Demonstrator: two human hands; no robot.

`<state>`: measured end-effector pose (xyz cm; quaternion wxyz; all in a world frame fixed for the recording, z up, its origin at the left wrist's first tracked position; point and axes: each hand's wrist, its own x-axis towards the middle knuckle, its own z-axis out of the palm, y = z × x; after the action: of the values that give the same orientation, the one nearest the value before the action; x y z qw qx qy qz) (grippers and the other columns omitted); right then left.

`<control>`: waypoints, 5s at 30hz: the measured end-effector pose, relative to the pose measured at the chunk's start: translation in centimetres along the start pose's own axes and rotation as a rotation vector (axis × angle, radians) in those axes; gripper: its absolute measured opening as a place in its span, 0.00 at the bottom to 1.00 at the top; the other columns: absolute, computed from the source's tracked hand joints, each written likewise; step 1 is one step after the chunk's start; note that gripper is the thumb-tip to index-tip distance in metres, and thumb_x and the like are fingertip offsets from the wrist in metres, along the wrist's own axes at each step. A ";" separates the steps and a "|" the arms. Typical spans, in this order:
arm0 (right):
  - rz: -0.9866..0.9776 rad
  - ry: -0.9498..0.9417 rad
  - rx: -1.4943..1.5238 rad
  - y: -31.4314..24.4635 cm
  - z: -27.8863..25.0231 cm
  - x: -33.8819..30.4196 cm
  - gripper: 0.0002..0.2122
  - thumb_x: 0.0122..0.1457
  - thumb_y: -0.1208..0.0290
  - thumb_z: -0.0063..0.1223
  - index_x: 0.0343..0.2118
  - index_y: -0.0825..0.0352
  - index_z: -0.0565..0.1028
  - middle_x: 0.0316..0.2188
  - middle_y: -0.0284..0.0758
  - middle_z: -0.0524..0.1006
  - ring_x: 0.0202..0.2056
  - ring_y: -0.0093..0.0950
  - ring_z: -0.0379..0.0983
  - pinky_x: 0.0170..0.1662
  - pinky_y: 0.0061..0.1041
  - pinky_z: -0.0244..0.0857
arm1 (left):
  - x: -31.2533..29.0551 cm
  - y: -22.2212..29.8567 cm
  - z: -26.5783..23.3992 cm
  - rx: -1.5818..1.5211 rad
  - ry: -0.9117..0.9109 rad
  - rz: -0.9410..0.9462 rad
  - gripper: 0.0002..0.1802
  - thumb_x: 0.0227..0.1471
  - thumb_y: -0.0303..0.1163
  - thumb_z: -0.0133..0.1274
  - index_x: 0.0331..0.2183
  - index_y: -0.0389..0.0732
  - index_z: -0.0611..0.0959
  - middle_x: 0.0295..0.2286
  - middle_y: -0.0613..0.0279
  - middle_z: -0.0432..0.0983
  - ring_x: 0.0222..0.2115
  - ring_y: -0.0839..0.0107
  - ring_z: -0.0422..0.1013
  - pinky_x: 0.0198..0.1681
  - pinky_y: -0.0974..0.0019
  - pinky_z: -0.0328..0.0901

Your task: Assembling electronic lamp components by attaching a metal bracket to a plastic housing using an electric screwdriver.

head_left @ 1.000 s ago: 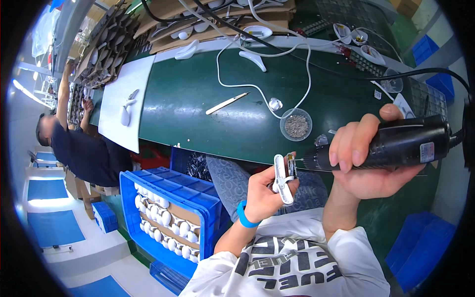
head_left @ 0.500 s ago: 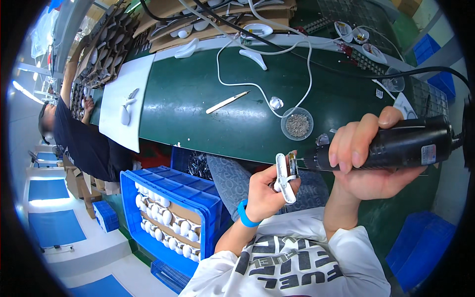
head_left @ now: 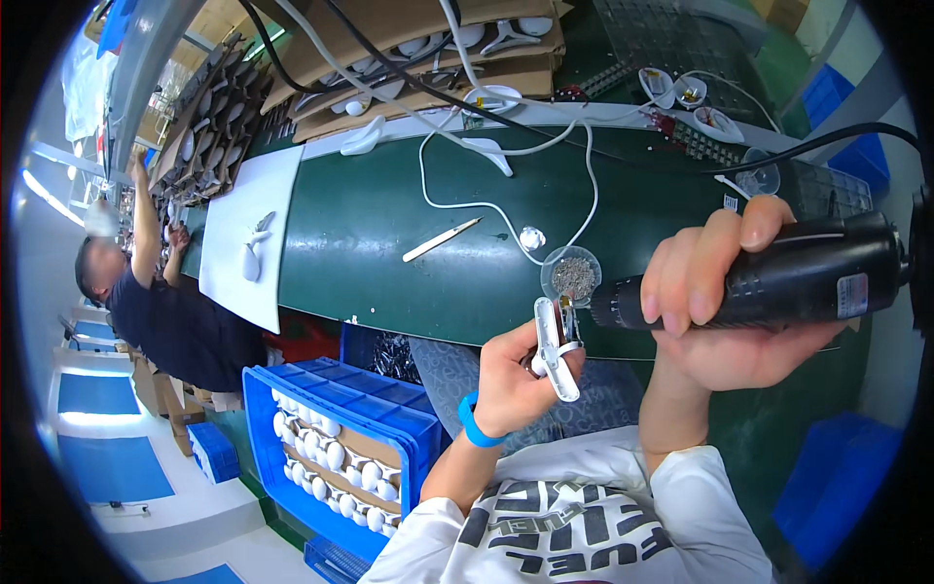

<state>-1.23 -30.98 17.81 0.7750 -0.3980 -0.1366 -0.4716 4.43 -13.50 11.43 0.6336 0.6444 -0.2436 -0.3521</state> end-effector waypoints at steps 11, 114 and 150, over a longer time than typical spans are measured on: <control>-0.024 0.037 -0.055 0.3 -1.4 0.3 0.35 0.58 0.34 0.38 0.47 0.69 0.62 0.19 0.33 0.68 0.15 0.24 0.62 0.19 0.25 0.60 | 1.0 -0.3 -0.2 -0.133 0.036 -0.114 0.35 0.47 0.23 0.60 0.57 0.33 0.69 0.24 0.73 0.71 0.25 0.85 0.67 0.30 0.79 0.62; -0.095 0.183 0.011 -1.3 -2.6 -1.3 0.42 0.56 0.28 0.31 0.49 0.72 0.63 0.22 0.39 0.70 0.19 0.28 0.66 0.23 0.28 0.63 | 4.6 2.0 -4.0 -0.308 -0.267 -0.288 0.24 0.51 0.27 0.57 0.51 0.33 0.75 0.40 0.52 0.79 0.26 0.75 0.71 0.30 0.70 0.67; 0.299 -0.469 -1.893 -2.5 -7.1 -5.2 0.07 0.46 0.72 0.62 0.29 0.65 0.79 0.32 0.33 0.76 0.36 0.36 0.72 0.40 0.34 0.64 | -0.4 -2.3 -41.1 1.273 0.888 0.337 0.30 0.42 0.29 0.58 0.50 0.36 0.72 0.47 0.49 0.66 0.49 0.52 0.62 0.55 0.56 0.57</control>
<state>-7.15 -33.68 11.39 0.1416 -0.9505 0.1986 -0.1926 35.23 13.49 7.12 0.2261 0.9174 -0.2167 0.2455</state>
